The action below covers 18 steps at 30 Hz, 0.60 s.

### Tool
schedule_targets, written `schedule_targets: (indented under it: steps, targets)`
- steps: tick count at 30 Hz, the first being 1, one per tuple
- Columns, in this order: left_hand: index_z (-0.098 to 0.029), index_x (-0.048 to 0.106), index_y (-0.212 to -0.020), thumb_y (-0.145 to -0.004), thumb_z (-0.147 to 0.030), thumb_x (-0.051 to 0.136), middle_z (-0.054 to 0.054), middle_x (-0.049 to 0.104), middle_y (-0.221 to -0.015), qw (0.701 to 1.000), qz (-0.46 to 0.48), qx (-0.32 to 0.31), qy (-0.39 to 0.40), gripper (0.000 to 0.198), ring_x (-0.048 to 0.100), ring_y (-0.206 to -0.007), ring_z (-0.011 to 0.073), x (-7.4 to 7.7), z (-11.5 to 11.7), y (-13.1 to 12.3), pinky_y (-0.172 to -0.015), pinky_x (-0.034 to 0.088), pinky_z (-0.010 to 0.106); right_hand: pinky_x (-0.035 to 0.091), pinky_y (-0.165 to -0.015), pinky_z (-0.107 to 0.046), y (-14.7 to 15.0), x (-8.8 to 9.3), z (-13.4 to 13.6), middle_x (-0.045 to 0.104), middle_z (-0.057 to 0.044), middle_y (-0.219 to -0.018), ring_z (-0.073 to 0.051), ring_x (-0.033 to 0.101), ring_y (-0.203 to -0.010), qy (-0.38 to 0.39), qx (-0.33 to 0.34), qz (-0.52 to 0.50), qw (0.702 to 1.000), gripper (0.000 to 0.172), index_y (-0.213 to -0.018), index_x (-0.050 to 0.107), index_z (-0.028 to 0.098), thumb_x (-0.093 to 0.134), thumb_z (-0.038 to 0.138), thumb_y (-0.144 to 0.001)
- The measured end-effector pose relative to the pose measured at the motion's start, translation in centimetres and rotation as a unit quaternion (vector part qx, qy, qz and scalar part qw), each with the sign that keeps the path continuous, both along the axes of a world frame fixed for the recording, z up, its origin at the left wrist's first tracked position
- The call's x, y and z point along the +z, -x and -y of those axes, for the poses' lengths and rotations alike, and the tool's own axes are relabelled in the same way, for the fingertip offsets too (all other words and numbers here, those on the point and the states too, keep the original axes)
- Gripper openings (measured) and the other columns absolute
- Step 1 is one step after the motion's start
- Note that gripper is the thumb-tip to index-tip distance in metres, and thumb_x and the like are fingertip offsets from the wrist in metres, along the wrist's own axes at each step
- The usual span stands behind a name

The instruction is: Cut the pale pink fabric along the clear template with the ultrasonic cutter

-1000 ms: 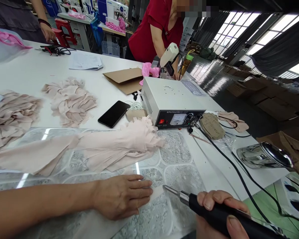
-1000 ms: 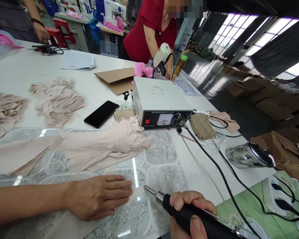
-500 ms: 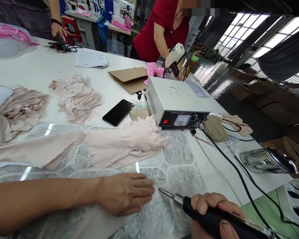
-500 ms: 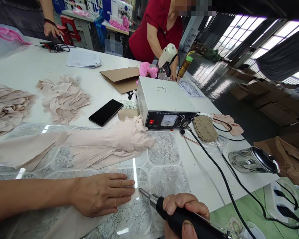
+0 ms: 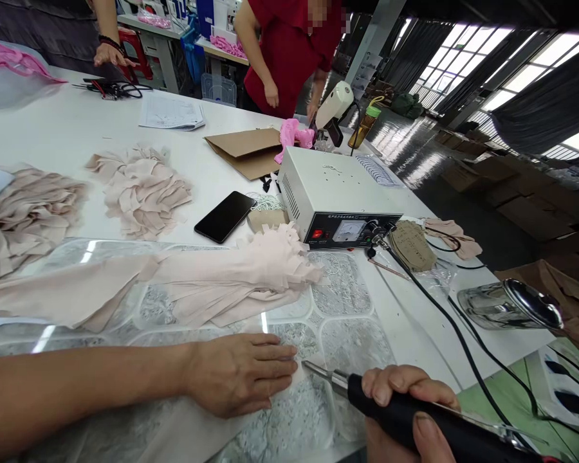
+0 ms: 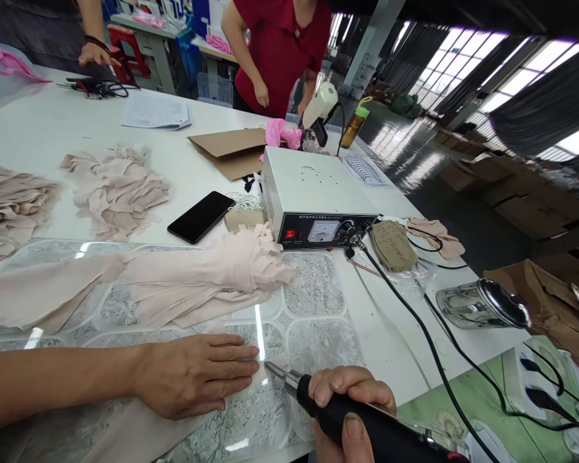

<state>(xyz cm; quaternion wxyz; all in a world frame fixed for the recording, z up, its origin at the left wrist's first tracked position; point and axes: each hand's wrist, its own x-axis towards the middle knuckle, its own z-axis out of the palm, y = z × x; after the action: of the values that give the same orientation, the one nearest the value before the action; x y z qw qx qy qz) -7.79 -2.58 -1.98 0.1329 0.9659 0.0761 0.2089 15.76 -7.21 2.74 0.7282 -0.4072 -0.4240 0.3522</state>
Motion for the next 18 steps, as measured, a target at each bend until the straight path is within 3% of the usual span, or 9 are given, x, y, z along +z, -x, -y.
schedule_targets:
  steps: [5, 10, 18]
  targets:
    - [-0.003, 0.062, -0.126, -0.103, -0.024, 0.044, 0.016, 0.060, -0.136, 1.000, 0.006, 0.002, -0.003, 0.035, 0.049, -0.135, 0.0269, 0.0, 0.0, 0.0, -0.115, 0.037, 0.039, 0.047, -0.047, -0.028, -0.4, -0.4, 0.1, 0.052, 0.003, -0.073, -0.011, 0.051, -0.052, -0.023, -0.012, -0.022, 0.999, 0.008, -0.083, 0.060, 0.021, 0.059, 0.028, -0.079]
    - [-0.005, 0.062, -0.127, -0.104, -0.024, 0.040, 0.015, 0.060, -0.136, 1.000, 0.000, 0.002, -0.001, 0.037, 0.048, -0.136, 0.0264, -0.2, 0.0, 0.0, -0.115, 0.037, 0.040, 0.048, -0.048, -0.029, -1.3, 0.0, 1.4, 0.051, 0.002, -0.074, -0.011, 0.052, -0.053, 0.016, -0.009, -0.031, 0.999, 0.011, -0.082, 0.060, 0.021, 0.063, 0.030, -0.077]
    - [-0.004, 0.062, -0.126, -0.104, -0.024, 0.042, 0.016, 0.060, -0.136, 1.000, 0.008, -0.001, -0.007, 0.036, 0.048, -0.136, 0.0265, -0.2, -0.1, 0.0, -0.116, 0.036, 0.039, 0.049, -0.048, -0.029, -0.9, 0.0, 1.6, 0.052, 0.002, -0.072, -0.011, 0.053, -0.052, 0.017, 0.009, -0.026, 0.999, 0.010, -0.084, 0.061, 0.023, 0.064, 0.031, -0.079]
